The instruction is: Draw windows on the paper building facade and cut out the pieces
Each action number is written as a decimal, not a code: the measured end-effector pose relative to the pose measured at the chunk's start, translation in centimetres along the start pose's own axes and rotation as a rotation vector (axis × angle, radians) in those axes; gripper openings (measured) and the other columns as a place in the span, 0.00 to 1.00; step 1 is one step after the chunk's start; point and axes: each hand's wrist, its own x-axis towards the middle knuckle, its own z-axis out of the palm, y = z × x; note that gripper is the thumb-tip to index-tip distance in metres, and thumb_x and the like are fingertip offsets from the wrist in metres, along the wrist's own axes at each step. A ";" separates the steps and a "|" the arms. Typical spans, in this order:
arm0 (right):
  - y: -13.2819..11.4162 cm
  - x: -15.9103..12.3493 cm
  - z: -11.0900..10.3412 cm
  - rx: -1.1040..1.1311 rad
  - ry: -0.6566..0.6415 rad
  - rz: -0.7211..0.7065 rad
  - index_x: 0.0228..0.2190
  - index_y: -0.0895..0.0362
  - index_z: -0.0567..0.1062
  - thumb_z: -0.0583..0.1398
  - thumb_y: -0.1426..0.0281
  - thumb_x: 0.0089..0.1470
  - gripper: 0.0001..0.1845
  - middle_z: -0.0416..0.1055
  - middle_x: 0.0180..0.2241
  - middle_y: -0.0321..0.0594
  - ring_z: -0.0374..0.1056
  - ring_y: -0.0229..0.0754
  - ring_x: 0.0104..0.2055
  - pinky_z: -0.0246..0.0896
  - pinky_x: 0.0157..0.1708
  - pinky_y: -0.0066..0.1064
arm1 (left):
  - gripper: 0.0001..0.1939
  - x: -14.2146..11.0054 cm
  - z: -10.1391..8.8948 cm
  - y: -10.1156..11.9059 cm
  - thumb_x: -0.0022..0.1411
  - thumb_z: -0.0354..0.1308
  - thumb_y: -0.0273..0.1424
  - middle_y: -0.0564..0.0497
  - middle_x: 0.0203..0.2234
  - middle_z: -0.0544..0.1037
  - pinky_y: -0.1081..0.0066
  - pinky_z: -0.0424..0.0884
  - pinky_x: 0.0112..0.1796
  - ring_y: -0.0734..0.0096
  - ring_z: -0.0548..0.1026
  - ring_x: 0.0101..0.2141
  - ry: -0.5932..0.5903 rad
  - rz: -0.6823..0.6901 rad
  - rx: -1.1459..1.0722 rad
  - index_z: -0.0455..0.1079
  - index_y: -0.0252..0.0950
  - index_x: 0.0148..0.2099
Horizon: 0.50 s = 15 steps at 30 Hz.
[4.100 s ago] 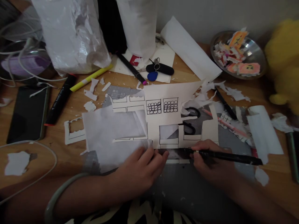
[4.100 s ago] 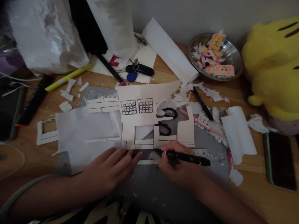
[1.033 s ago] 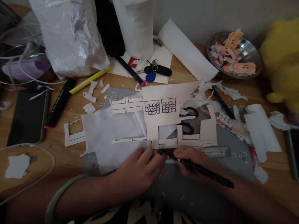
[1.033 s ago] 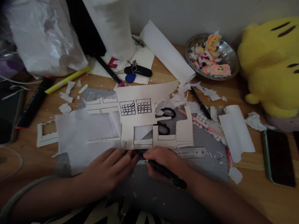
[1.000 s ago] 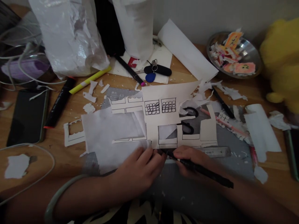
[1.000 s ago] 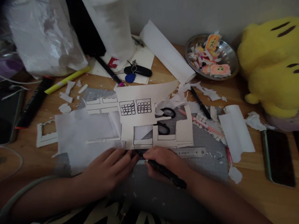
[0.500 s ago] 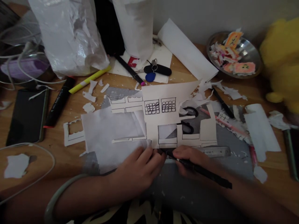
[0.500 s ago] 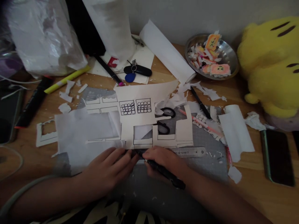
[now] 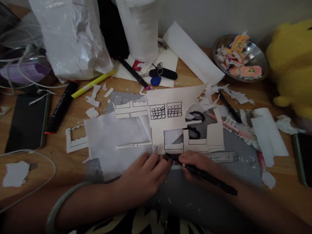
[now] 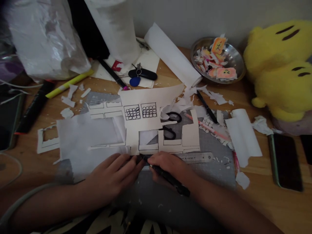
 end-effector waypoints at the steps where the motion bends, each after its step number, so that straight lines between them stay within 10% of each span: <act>1: 0.0 0.0 0.0 -0.008 0.015 -0.016 0.40 0.53 0.62 0.53 0.79 0.49 0.16 0.71 0.33 0.39 0.70 0.37 0.35 0.68 0.35 0.27 | 0.15 0.0 0.0 0.0 0.62 0.46 0.26 0.46 0.37 0.71 0.66 0.64 0.33 0.63 0.67 0.36 0.006 -0.002 -0.003 0.66 0.29 0.49; 15: -0.2 0.2 -0.2 -0.047 0.068 -0.045 0.40 0.55 0.64 0.54 0.78 0.49 0.14 0.72 0.32 0.41 0.72 0.39 0.35 0.69 0.35 0.27 | 0.17 0.0 0.0 0.0 0.62 0.46 0.25 0.47 0.37 0.71 0.66 0.64 0.34 0.64 0.67 0.36 0.012 -0.005 -0.007 0.65 0.28 0.51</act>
